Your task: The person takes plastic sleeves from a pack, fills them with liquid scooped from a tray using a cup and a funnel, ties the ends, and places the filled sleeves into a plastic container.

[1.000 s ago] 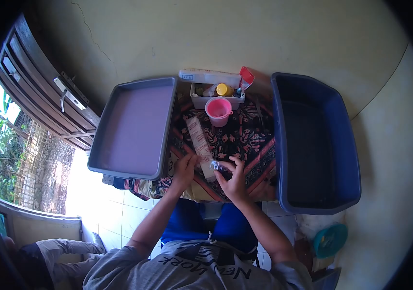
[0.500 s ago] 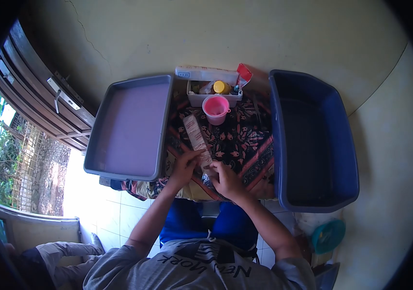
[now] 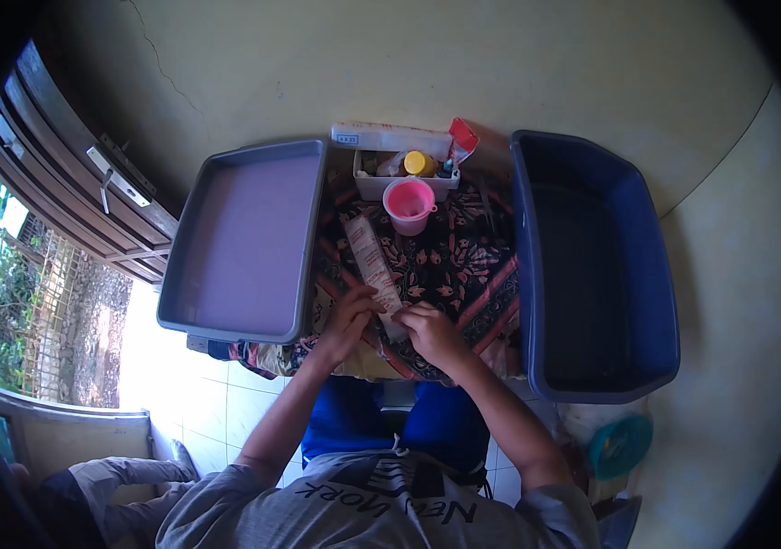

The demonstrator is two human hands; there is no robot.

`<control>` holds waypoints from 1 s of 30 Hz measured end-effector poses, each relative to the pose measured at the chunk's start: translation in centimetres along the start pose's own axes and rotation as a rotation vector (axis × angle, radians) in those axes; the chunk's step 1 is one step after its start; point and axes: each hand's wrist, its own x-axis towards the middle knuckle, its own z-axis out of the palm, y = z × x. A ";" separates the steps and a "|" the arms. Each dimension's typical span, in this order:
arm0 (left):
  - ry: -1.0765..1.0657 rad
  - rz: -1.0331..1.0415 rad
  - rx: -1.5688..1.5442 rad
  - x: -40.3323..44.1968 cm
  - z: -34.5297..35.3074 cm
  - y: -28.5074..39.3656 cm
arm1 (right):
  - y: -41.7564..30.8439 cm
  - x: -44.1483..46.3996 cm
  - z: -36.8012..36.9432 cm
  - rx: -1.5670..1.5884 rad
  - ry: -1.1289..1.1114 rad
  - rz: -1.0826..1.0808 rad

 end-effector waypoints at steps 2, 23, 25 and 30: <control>0.000 -0.089 -0.020 -0.1 0.1 0.9 | 0.1 -0.1 0.2 -0.011 0.014 0.011; 0.469 -0.053 0.129 1.4 1.4 1.0 | 0.5 3.2 5.3 -0.064 0.304 0.075; 0.469 -0.024 0.185 1.6 1.2 0.8 | 0.6 4.0 5.1 -0.065 0.292 0.080; 0.256 -0.019 0.252 0.5 0.9 -0.1 | 1.1 4.6 4.1 0.010 0.250 0.049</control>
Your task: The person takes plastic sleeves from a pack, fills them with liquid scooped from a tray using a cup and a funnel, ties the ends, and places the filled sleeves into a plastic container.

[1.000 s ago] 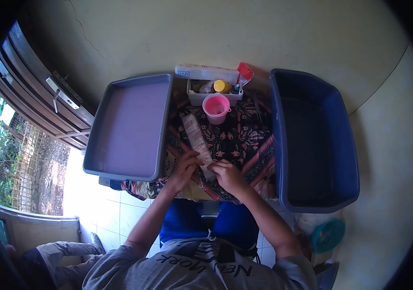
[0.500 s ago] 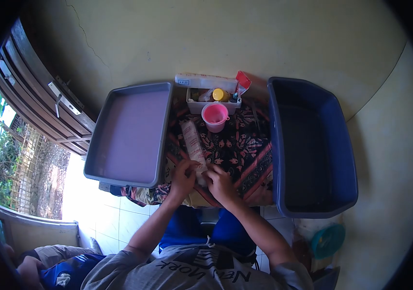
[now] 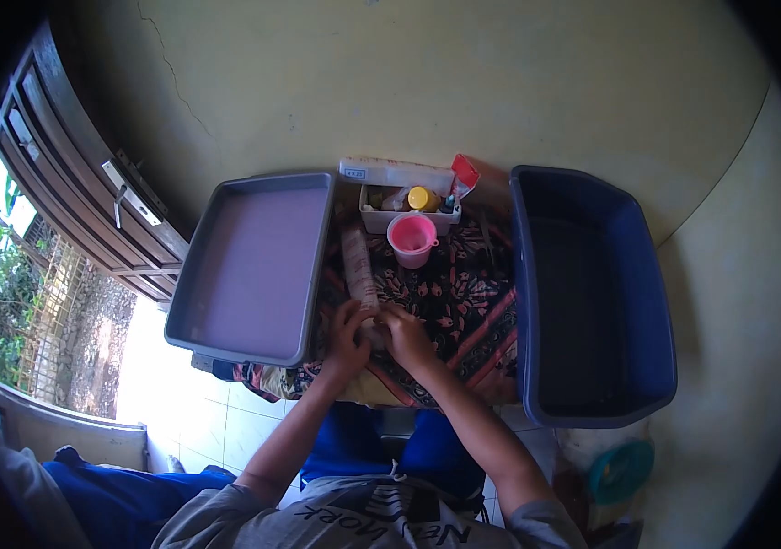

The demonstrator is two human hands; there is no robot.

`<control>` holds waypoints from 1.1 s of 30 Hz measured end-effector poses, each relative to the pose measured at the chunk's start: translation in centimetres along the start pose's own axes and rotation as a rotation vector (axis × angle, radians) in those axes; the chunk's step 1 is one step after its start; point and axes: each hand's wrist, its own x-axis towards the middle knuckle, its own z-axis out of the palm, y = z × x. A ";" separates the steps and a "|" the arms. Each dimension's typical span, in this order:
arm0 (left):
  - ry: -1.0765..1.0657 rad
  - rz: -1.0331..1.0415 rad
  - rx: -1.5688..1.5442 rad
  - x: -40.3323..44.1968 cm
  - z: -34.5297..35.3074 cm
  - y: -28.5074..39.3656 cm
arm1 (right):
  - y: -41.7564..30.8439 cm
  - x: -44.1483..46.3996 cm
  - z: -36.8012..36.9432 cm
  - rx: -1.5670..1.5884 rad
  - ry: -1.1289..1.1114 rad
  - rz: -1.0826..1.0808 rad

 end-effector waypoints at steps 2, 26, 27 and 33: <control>-0.037 -0.028 0.004 -0.1 -0.2 -0.4 | 0.2 0.0 -0.4 0.010 -0.039 -0.050; -0.031 -0.063 0.186 0.9 0.1 -0.7 | -0.4 1.8 -2.1 0.204 -0.136 0.278; -0.031 -0.102 0.188 1.0 0.1 -0.6 | -0.4 1.8 -2.0 0.202 -0.138 0.272; 0.006 -0.113 0.198 0.7 0.5 -0.9 | 0.0 1.7 -1.8 0.221 -0.050 0.353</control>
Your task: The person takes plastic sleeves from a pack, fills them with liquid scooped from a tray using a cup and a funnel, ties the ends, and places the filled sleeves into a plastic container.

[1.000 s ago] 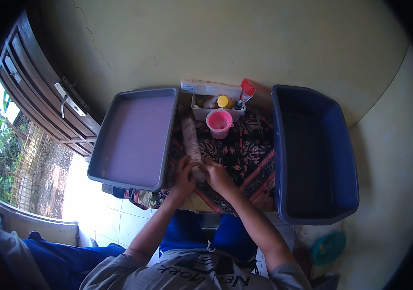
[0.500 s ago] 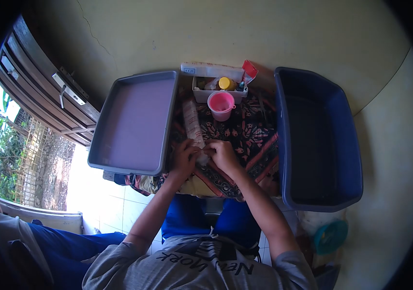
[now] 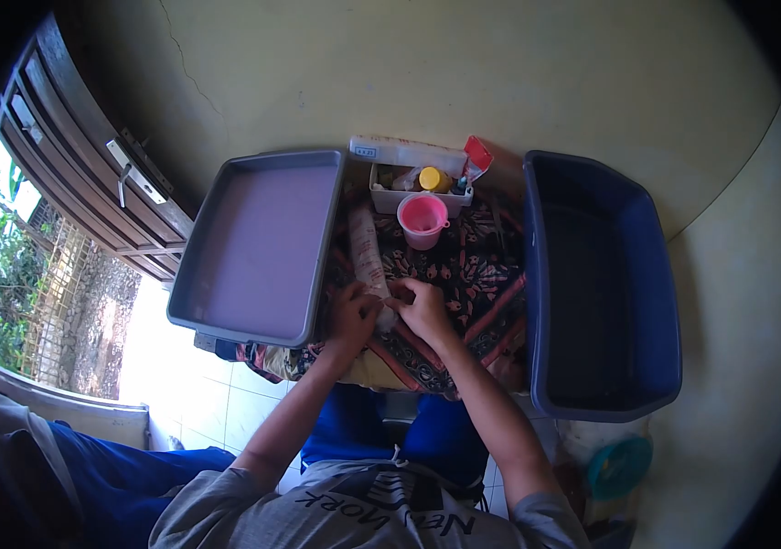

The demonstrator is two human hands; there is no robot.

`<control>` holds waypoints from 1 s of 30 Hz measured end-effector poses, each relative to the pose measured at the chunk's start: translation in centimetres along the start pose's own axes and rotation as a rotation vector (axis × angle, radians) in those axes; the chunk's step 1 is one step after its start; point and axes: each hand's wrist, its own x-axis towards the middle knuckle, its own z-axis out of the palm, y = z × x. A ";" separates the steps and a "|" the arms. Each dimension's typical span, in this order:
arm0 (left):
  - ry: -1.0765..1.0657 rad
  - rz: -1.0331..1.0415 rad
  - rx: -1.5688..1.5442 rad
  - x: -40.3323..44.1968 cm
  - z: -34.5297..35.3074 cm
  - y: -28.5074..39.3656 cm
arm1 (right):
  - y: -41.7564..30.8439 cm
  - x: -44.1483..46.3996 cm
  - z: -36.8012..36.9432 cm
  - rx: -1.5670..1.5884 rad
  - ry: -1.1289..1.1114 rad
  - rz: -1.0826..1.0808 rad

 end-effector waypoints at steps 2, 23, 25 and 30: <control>-0.010 -0.007 -0.006 0.0 0.1 -0.1 | -0.4 -0.2 -0.2 -0.056 -0.045 -0.158; -0.018 -0.068 0.038 -0.1 0.4 0.1 | -5.1 -2.6 -2.2 -0.009 -0.065 -0.156; -0.025 -0.078 0.038 0.1 0.2 0.2 | -7.0 -3.9 -3.1 -0.039 0.007 -0.247; -0.042 -0.051 0.061 0.2 0.2 0.0 | -12.2 -8.0 -5.8 -0.064 0.233 -0.403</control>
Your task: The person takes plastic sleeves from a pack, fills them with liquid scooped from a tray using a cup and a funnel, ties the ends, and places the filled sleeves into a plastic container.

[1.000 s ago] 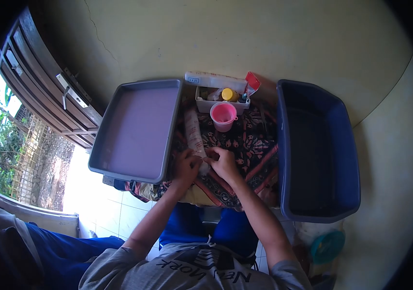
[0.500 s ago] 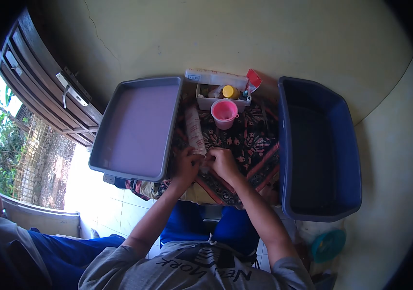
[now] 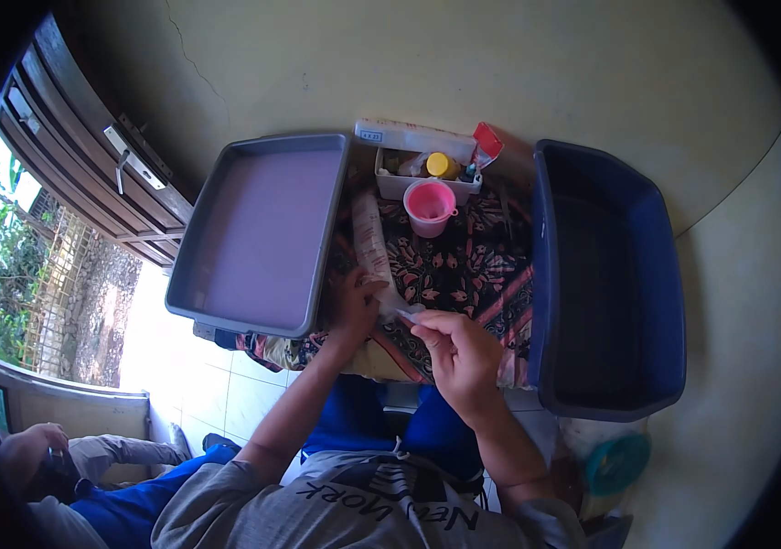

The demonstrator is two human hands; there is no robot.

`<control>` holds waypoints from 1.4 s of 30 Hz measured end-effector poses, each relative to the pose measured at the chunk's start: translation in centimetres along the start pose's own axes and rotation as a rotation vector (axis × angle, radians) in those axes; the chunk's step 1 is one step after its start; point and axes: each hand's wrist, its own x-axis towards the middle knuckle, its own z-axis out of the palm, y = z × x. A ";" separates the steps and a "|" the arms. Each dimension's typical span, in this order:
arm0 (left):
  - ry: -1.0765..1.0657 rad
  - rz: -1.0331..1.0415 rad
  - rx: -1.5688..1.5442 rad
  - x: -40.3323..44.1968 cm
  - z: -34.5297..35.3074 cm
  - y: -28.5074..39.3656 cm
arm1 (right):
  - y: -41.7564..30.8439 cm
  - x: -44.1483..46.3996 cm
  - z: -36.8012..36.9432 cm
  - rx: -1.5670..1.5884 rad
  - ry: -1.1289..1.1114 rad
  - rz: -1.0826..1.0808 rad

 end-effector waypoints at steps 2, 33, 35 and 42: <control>-0.018 -0.005 -0.044 -0.1 0.3 -0.4 | -1.3 0.0 -0.9 0.008 0.103 0.014; -0.235 -0.192 -0.975 -0.4 -8.8 6.5 | 12.9 8.7 3.9 -0.387 0.025 -0.071; -0.295 -0.257 -0.983 -0.7 -9.1 6.2 | 13.7 9.0 3.9 -0.453 -0.027 -0.070; -0.250 -0.239 -1.030 -0.1 -9.3 6.6 | 14.8 9.9 4.0 -0.567 -0.172 0.042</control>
